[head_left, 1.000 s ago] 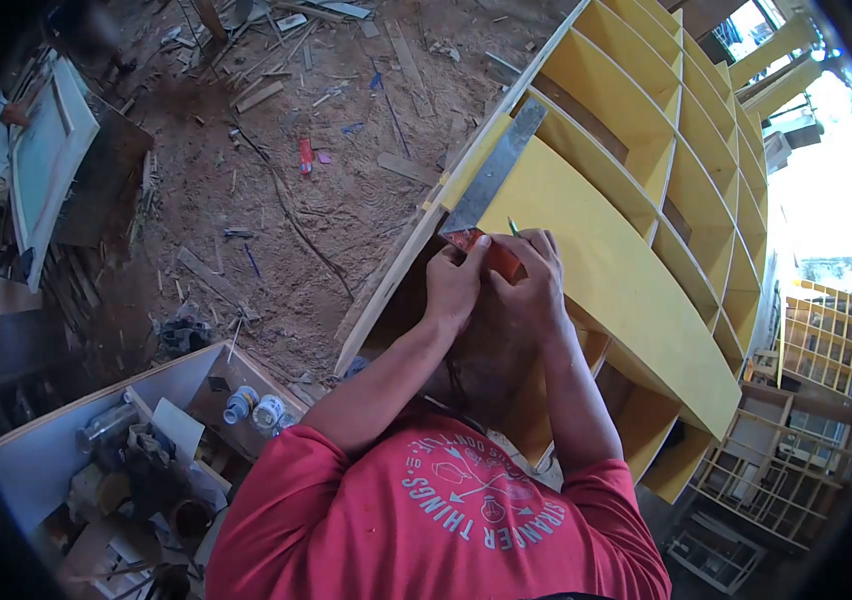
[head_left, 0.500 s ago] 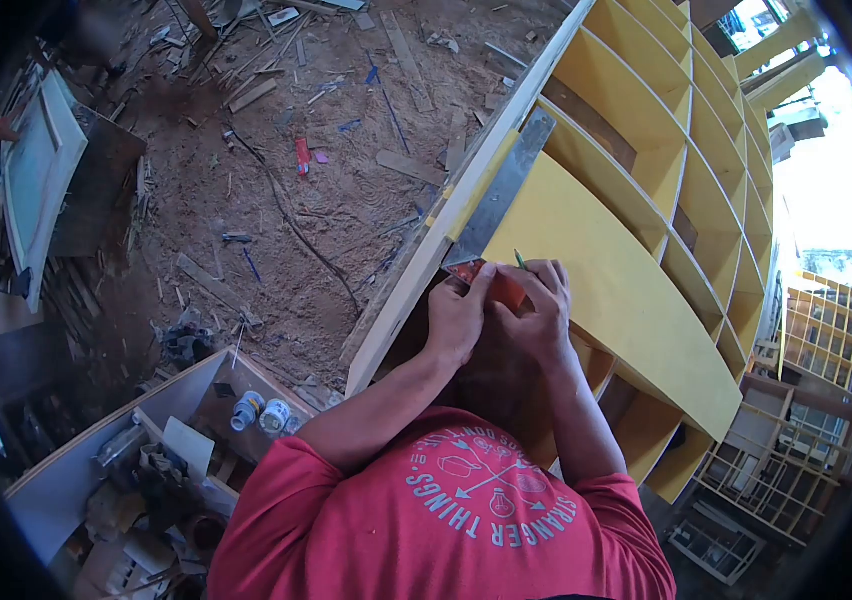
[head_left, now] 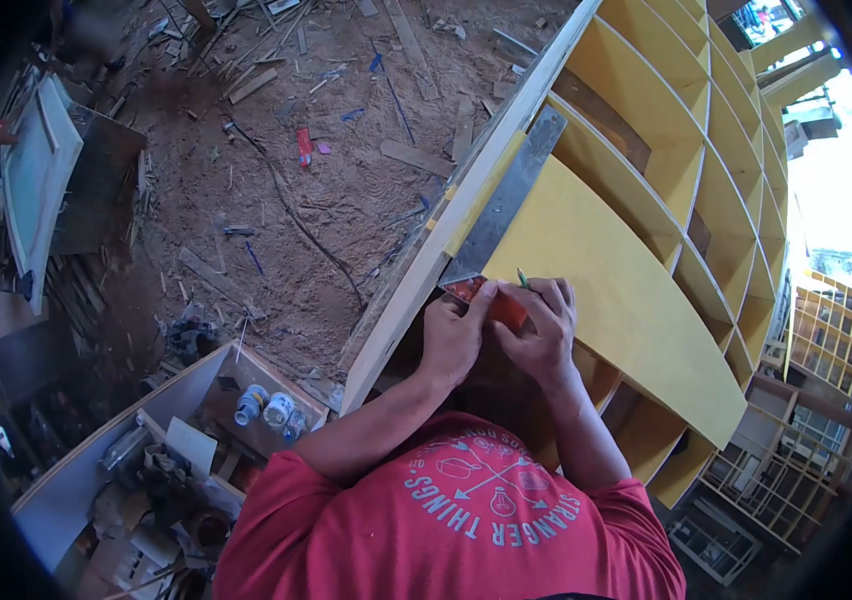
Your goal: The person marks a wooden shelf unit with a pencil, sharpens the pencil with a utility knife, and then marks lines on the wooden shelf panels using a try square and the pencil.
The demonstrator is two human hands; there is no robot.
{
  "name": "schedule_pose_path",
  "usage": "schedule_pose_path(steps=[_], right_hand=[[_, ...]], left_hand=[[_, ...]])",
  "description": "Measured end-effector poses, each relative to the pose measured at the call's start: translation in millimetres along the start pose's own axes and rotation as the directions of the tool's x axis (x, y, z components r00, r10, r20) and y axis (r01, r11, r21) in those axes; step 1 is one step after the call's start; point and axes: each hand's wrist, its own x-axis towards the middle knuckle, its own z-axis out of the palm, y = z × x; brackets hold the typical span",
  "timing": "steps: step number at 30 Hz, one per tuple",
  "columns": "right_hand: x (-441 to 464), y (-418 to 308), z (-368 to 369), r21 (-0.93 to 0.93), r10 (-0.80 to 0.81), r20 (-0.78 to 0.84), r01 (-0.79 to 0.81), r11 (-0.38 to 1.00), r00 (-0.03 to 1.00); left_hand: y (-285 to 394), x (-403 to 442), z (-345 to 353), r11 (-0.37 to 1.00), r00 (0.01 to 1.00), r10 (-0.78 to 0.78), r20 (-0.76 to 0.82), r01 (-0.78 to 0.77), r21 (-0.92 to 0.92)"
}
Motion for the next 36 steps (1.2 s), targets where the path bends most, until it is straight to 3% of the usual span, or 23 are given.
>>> schedule_pose_path(steps=[9,12,15,18,22,27,36], right_hand=[[-0.7,2.8,0.3,-0.017,0.003,0.024,-0.003,1.0,1.0],[8.3,1.8,-12.9,0.066,0.008,0.121,-0.016,0.998,0.993],[26.5,-11.1,-34.3,0.354,0.241,0.188,-0.295,0.887,0.952],[38.5,-4.7,-34.0,0.438,0.325,0.282,-0.423,0.793,0.903],[43.5,-3.9,-27.8,0.295,0.073,0.348,-0.184,0.938,0.934],[33.2,2.8,-22.5,0.277,0.042,0.32,-0.136,0.951,0.946],[28.4,9.3,-14.7,0.252,-0.014,0.256,-0.053,0.966,0.967]], left_hand=[[-7.2,2.5,-1.8,1.0,1.0,-0.002,0.001,0.002,0.0],[-1.1,1.2,-0.6,0.999,1.0,-0.017,-0.008,0.018,0.035],[-14.8,6.9,-5.9,1.0,1.0,-0.003,0.016,0.003,0.017],[3.6,1.0,1.5,0.987,0.991,-0.13,0.026,0.132,-0.089],[5.3,0.2,3.7,0.992,0.995,-0.102,-0.002,0.101,-0.07],[0.9,2.5,-0.2,0.997,1.0,0.003,0.008,-0.004,0.072],[-1.9,2.2,0.1,1.0,0.999,-0.025,0.026,0.025,-0.016]])
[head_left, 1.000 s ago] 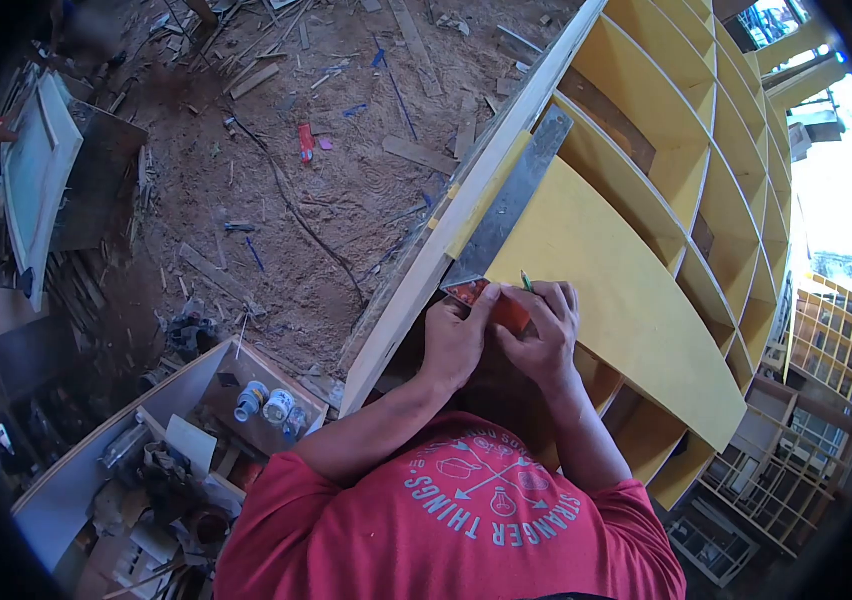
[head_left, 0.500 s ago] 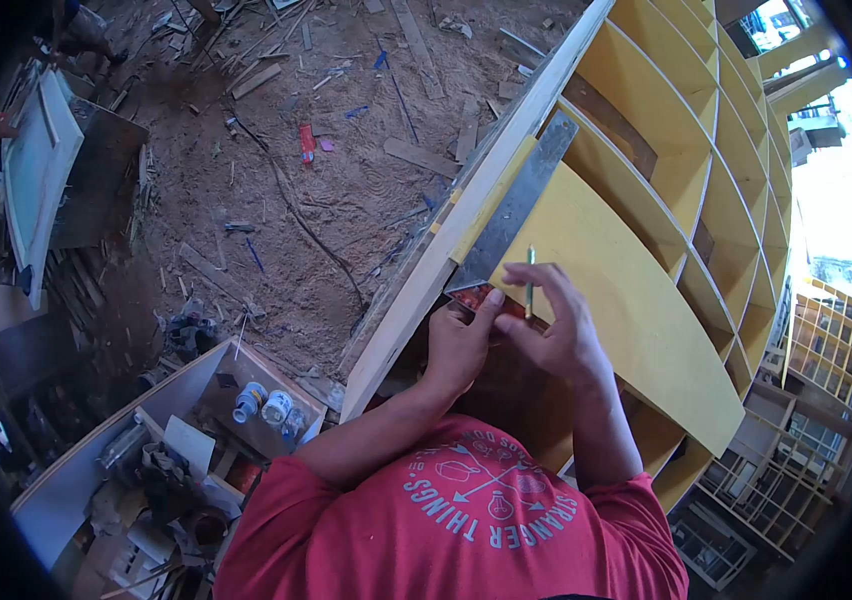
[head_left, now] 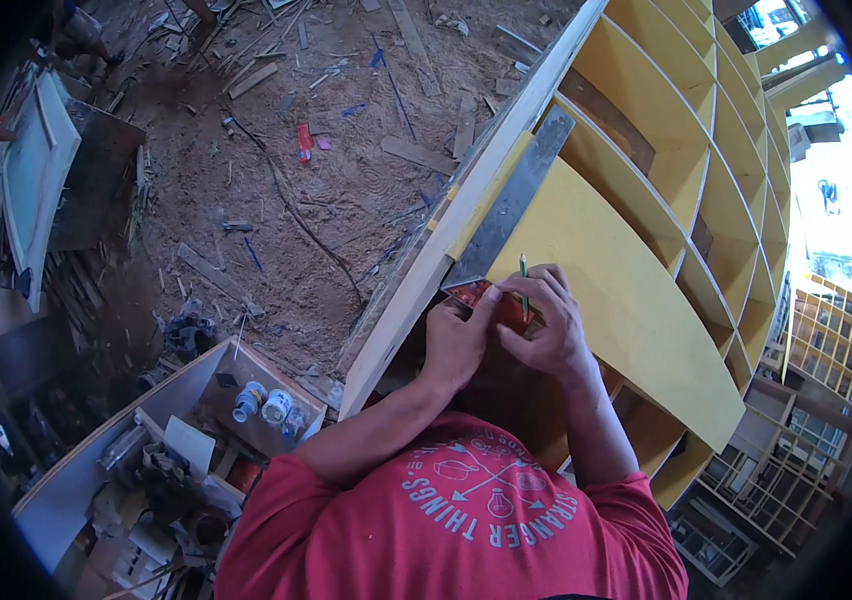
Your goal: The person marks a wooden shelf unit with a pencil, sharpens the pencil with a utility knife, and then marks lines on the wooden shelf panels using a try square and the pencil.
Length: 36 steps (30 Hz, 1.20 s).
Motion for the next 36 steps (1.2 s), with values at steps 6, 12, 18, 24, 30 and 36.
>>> schedule_pose_path(steps=[6,12,18,24,30,36], right_hand=[[2.3,-7.9,-7.7,0.141,0.062,-0.005,-0.061,0.988,0.998],[34.6,-14.4,-18.8,0.448,0.285,-0.071,-0.225,0.865,0.956],[91.0,-23.7,-6.3,0.208,0.022,0.061,-0.034,0.977,0.998],[109.4,-16.8,3.8,0.056,-0.035,0.213,0.023,0.998,0.976],[109.8,-20.0,-0.4,0.07,0.054,0.238,-0.072,0.995,0.97],[103.0,-13.5,1.1,0.176,0.128,0.255,-0.177,0.968,0.958]], left_hand=[[3.1,-0.2,2.5,0.998,0.999,0.033,-0.009,-0.033,0.048],[3.8,-1.2,6.6,0.994,0.998,-0.066,0.01,0.067,-0.083],[-1.6,2.5,3.3,0.995,0.995,-0.101,0.003,0.101,-0.026],[-4.4,2.7,2.6,0.995,0.996,-0.085,0.008,0.085,-0.057],[-4.1,1.9,0.7,0.999,0.999,-0.049,0.019,0.049,0.002],[3.7,-1.8,6.9,1.0,0.999,0.009,-0.037,-0.01,-0.01]])
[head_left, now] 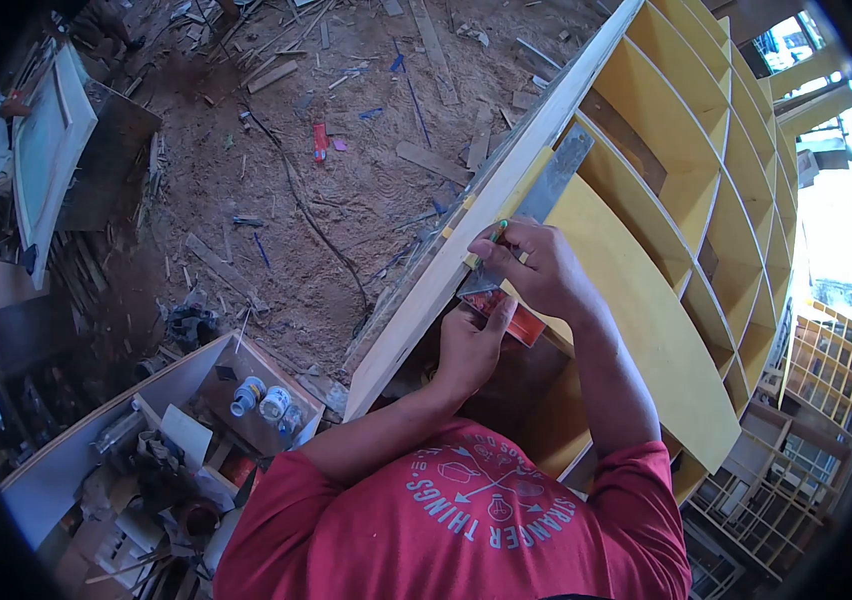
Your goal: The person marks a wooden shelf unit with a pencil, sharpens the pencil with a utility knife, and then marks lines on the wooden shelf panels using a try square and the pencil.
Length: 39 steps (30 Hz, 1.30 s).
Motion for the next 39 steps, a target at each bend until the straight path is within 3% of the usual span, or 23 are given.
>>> schedule_pose_path(steps=[4,7,16,22,25,28,29,35,39], right_hand=[[-0.1,1.3,1.5,0.003,-0.047,-0.022,0.047,0.999,0.999],[0.0,-2.0,0.0,0.039,0.049,0.008,-0.049,0.998,0.999],[1.0,-5.6,-1.7,0.007,0.045,0.016,-0.045,0.999,0.999],[4.7,4.5,-0.5,-0.132,-0.162,-0.007,0.159,0.978,0.987],[8.5,-2.7,-10.8,-0.142,-0.011,0.031,0.015,0.99,0.999],[18.6,7.6,-27.2,-0.19,-0.035,-0.074,0.02,0.982,0.997],[25.4,11.2,-38.5,-0.219,0.032,-0.082,-0.049,0.974,0.996],[67.9,39.4,-90.4,-0.315,-0.008,-0.394,-0.127,0.94,0.919],[66.2,40.4,-84.1,-0.501,-0.281,-0.366,0.066,0.863,0.887]], left_hand=[[-6.7,2.4,-4.8,0.999,1.0,0.017,0.022,-0.017,0.031],[-7.4,3.1,-5.1,0.999,1.0,0.004,0.025,-0.005,0.04],[-3.7,2.3,-2.6,1.0,0.999,-0.026,0.019,0.026,-0.013],[-5.6,2.5,-1.2,0.997,0.999,-0.049,0.019,0.051,-0.061],[-4.4,1.8,-0.5,0.998,0.998,-0.057,0.014,0.057,-0.04],[-4.5,2.0,0.1,0.999,0.999,-0.041,0.006,0.041,-0.022],[-6.4,2.4,-0.9,0.999,0.999,-0.039,0.01,0.039,-0.021],[-2.3,-0.1,1.8,0.998,0.999,-0.026,0.018,0.027,-0.054],[-3.5,1.4,0.2,1.0,1.0,-0.019,0.021,0.02,-0.016]])
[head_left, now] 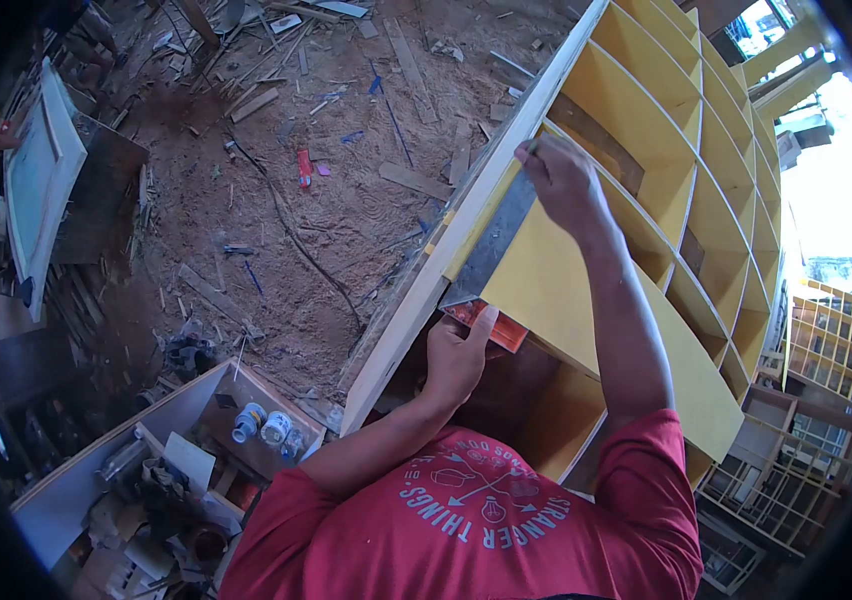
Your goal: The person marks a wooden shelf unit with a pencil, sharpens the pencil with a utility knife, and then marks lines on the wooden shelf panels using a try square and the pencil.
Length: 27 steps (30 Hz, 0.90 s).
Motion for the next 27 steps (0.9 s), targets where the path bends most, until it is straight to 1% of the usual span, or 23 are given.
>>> schedule_pose_path(steps=[2,3,6,7,9,11,12,13,14,15,17,19,20,22,23,24,26,27], right_hand=[[-13.4,-7.2,6.6,-0.079,-0.153,-0.017,0.151,0.985,0.988],[-20.7,-11.1,7.2,-0.067,-0.18,0.005,0.18,0.981,0.984],[-42.3,-38.4,4.3,-0.021,-0.238,0.05,0.24,0.971,0.97],[-53.1,-44.7,8.7,0.048,-0.234,0.093,0.23,0.972,0.968],[-72.0,-67.5,11.7,0.104,-0.271,0.184,0.256,0.961,0.945],[-96.9,-90.2,20.5,0.185,-0.318,0.243,0.278,0.942,0.916],[-107.5,-101.6,26.1,0.229,-0.32,0.255,0.265,0.937,0.912],[-117.8,-112.9,31.5,0.273,-0.323,0.265,0.251,0.929,0.908],[-127.5,-120.5,32.8,0.316,-0.327,0.273,0.237,0.919,0.905],[-136.3,-124.5,30.3,0.339,-0.302,0.227,0.215,0.916,0.926],[-153.1,-132.5,21.4,0.393,-0.25,0.132,0.182,0.902,0.959],[-174.9,-138.0,-6.3,0.433,-0.047,0.066,0.014,0.901,0.997],[-189.1,-137.0,-21.0,0.461,0.057,0.038,-0.068,0.885,0.998],[-226.7,-122.4,-41.8,0.462,0.237,-0.129,-0.153,0.873,0.963],[-246.2,-117.9,-55.2,0.518,0.375,-0.159,-0.246,0.819,0.913],[-266.6,-111.4,-69.6,0.575,0.503,-0.178,-0.325,0.75,0.846],[-311.2,-82.5,-88.7,0.639,0.544,-0.332,-0.241,0.73,0.771],[-335.9,-63.5,-93.5,0.625,0.536,-0.417,-0.196,0.755,0.734]], left_hand=[[0.5,0.5,0.1,1.0,1.0,0.002,-0.005,-0.002,-0.008],[0.0,-0.3,0.1,1.0,1.0,-0.002,-0.006,0.002,-0.01],[4.2,-2.3,3.1,0.999,1.0,-0.012,-0.014,0.012,-0.031],[2.9,-2.3,2.3,1.0,1.0,-0.015,-0.011,0.015,-0.021],[-4.1,1.4,-1.8,1.0,1.0,-0.013,-0.006,0.013,0.0],[-16.4,3.4,-5.0,0.993,0.993,0.116,0.01,-0.116,0.021],[-23.4,5.4,-8.3,0.983,0.983,0.181,0.021,-0.182,0.03],[-37.5,12.1,-18.2,0.929,0.958,0.284,0.04,-0.285,0.234],[-41.7,18.1,-26.1,0.823,0.921,0.381,0.083,-0.379,0.424],[-47.3,18.5,-33.2,0.744,0.885,0.443,0.146,-0.453,0.491],[-34.3,11.8,-35.7,0.549,0.788,0.554,0.268,-0.588,0.593],[-21.9,7.8,-32.5,0.77,0.882,0.355,0.309,-0.463,0.438],[-1.8,-11.4,-10.7,0.865,0.92,0.334,0.205,-0.385,0.322],[0.2,-32.9,3.4,0.784,0.877,0.417,0.237,-0.479,0.395],[-0.2,-40.2,7.1,0.736,0.852,0.458,0.256,-0.524,0.428],[-5.5,-45.1,6.8,0.672,0.785,0.524,0.329,-0.619,0.406],[-17.7,-51.9,15.5,0.707,0.743,0.568,0.355,-0.661,0.252],[-22.1,-56.1,21.8,0.718,0.72,0.59,0.365,-0.675,0.172]])
